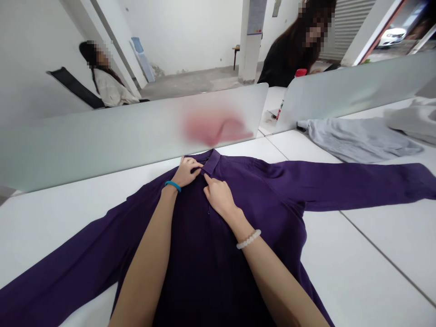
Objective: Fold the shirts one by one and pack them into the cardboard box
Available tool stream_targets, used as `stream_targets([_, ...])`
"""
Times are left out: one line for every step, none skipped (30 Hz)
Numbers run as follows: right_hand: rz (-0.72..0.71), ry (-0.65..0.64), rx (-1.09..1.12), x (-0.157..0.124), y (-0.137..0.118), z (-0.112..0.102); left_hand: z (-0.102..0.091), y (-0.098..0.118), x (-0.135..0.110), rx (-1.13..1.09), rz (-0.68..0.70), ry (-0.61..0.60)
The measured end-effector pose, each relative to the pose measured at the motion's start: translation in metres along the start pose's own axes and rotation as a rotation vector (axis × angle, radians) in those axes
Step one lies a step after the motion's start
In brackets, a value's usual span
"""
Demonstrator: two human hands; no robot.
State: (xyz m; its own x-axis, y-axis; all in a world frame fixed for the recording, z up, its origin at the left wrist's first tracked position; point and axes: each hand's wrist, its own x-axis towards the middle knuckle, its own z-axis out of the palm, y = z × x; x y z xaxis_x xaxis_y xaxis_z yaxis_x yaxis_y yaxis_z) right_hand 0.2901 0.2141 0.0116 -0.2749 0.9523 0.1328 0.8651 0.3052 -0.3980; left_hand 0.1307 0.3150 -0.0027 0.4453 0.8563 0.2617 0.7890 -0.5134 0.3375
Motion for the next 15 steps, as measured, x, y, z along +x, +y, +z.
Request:
stream_targets([-0.004,-0.011,-0.023,-0.0004,-0.0007,0.0001,0.0006,-0.0004,0.0,0.005,-0.004,0.012])
stream_targets([-0.01,-0.019,-0.047,-0.0008,-0.0014,0.0003,0.001,-0.0007,-0.0001,0.009,-0.009,0.02])
stream_targets([-0.018,-0.024,-0.067,-0.0013,-0.0021,0.0004,0.0011,-0.001,-0.0002,0.013,-0.017,0.023])
stream_targets([-0.027,-0.027,-0.082,-0.0018,-0.0026,0.0004,0.0009,-0.0013,-0.0002,0.011,-0.026,0.019])
stream_targets([-0.034,-0.028,-0.092,-0.0023,-0.003,0.0005,0.0004,-0.0015,-0.0003,0.003,-0.036,0.011])
stream_targets([-0.038,-0.028,-0.098,-0.0027,-0.0031,0.0003,-0.0002,-0.0017,-0.0005,-0.011,-0.045,0.0])
stream_targets([-0.04,-0.03,-0.099,-0.0029,-0.0032,0.0001,-0.0008,-0.0018,-0.0006,-0.027,-0.047,-0.012])
stream_targets([-0.039,-0.033,-0.098,-0.0031,-0.003,-0.0004,-0.0014,-0.002,-0.0009,-0.04,-0.043,-0.022])
stream_targets([-0.038,-0.038,-0.096,-0.0032,-0.0028,-0.0011,-0.0017,-0.0021,-0.0011,-0.047,-0.033,-0.029])
stream_targets([-0.038,-0.042,-0.093,-0.0032,-0.0026,-0.002,-0.0016,-0.0022,-0.0013,-0.043,-0.021,-0.029])
stream_targets([-0.037,-0.046,-0.085,-0.0032,-0.0023,-0.0031,-0.0012,-0.0024,-0.0015,-0.031,-0.01,-0.026])
stream_targets([-0.037,-0.048,-0.07,-0.0032,-0.002,-0.0042,-0.0005,-0.0025,-0.0015,-0.015,-0.006,-0.021])
stream_targets([-0.039,-0.048,-0.042,-0.0032,-0.0018,-0.0053,0.0004,-0.0025,-0.0015,0.0,-0.009,-0.015])
stream_targets([-0.041,-0.044,-0.005,-0.0031,-0.0017,-0.0063,0.0013,-0.0025,-0.0014,0.013,-0.016,-0.01])
stream_targets([-0.044,-0.038,0.039,-0.003,-0.0017,-0.0072,0.0023,-0.0023,-0.0012,0.023,-0.023,-0.006])
